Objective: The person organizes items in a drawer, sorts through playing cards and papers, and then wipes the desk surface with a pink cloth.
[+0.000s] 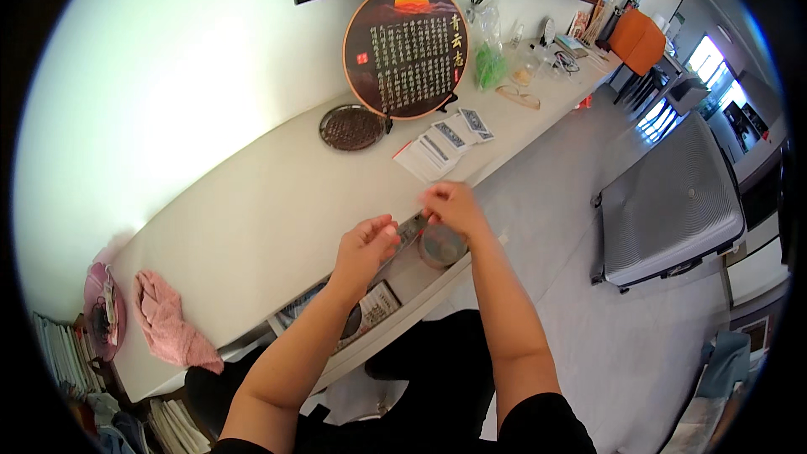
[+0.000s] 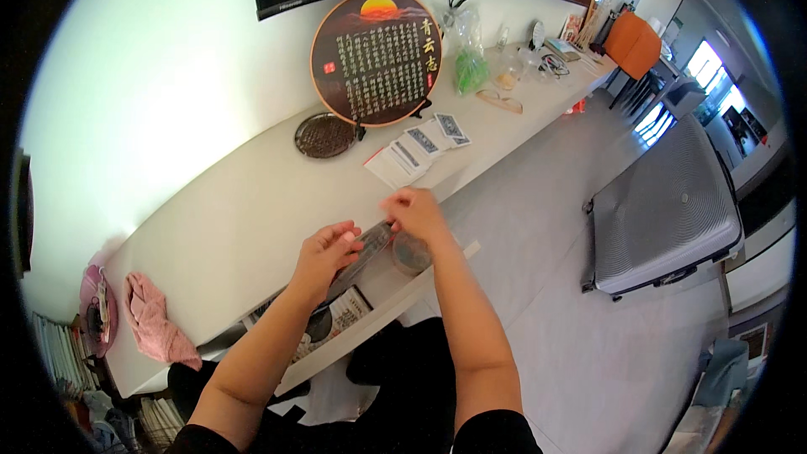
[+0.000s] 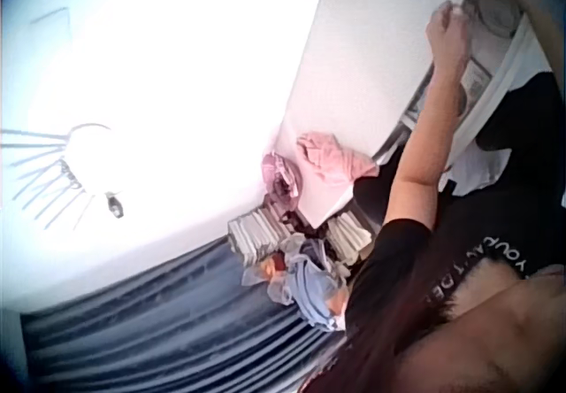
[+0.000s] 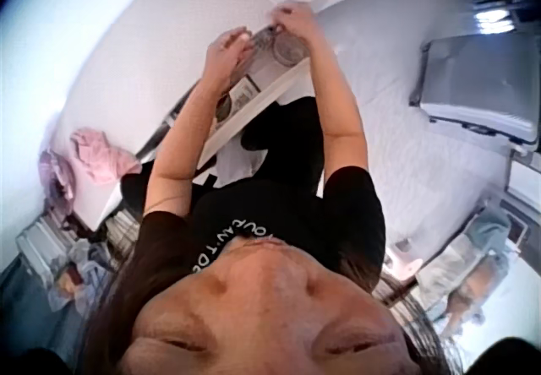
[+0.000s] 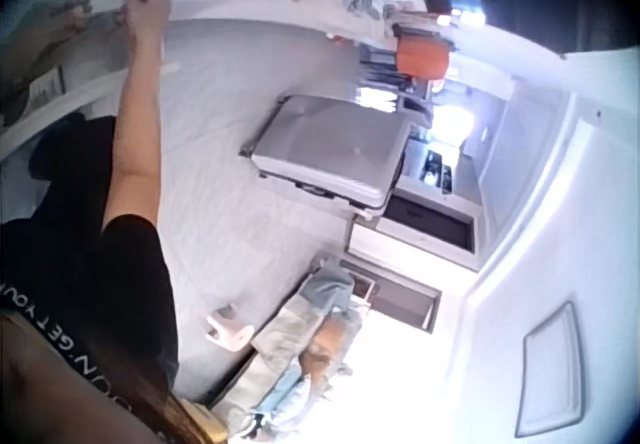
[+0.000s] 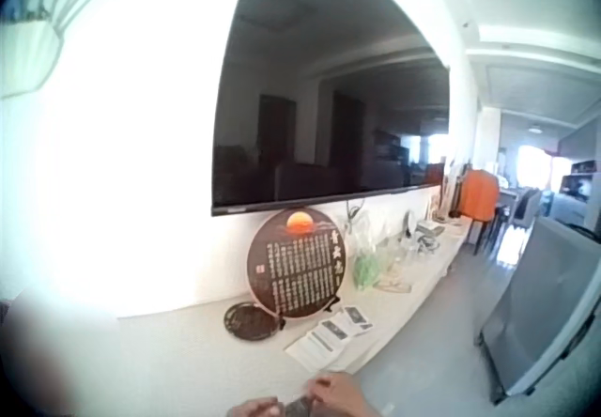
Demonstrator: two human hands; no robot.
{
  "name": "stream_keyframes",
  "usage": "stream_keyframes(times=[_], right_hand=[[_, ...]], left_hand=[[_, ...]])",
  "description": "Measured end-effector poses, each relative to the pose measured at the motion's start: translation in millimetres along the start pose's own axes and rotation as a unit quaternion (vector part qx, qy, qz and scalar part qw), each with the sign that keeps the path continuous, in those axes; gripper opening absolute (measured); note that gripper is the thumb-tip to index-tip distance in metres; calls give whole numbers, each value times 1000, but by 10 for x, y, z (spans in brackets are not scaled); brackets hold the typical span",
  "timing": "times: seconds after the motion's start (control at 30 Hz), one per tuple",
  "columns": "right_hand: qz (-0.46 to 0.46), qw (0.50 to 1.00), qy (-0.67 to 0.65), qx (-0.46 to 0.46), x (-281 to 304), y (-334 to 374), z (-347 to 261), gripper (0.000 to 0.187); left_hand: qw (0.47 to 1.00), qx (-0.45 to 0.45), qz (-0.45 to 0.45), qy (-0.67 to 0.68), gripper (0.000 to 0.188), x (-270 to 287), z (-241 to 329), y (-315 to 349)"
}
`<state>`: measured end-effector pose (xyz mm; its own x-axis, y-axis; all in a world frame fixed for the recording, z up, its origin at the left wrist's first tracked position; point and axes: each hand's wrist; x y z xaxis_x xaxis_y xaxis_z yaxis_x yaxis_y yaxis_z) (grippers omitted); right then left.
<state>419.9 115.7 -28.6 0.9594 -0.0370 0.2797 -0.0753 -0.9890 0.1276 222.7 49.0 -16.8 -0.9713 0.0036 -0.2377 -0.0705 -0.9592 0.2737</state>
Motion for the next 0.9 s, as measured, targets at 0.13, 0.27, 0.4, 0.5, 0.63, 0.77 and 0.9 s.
stream_keyframes(times=[0.13, 0.27, 0.4, 0.5, 0.63, 0.77, 0.9], right_hand=[[265, 935, 174, 160, 400, -678, 135, 27], [354, 855, 338, 170, 636, -1319, 337, 47], [274, 867, 416, 31, 644, -1551, 302, 55], [186, 893, 400, 93, 714, -1615, 390, 51], [168, 900, 373, 153, 545, -1544, 631, 45], [172, 893, 364, 201, 223, -1357, 640, 41], [186, 887, 366, 209, -61, -1086, 532, 39]], left_hand=[[979, 46, 21, 197, 44, -169, 15, -395], [963, 78, 40, 253, 43, -339, -49, -572], [948, 98, 21, 301, 55, -383, -160, -718], [941, 99, 10, 323, 64, -463, -137, -808], [940, 98, 12, 327, 72, -516, -125, -924], [932, 95, 12, 349, 76, -467, -159, -966], [922, 101, 37, 372, 76, -402, -96, -847]])
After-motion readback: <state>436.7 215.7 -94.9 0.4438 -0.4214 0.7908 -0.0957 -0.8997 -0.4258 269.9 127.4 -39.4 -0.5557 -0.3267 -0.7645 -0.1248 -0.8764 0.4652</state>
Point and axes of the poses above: each hand's wrist, its own y-axis away from the middle knuckle, its own x-axis out of the back of the hand, z = x × y, and after that the axes turned 6 degrees about z, right-handed
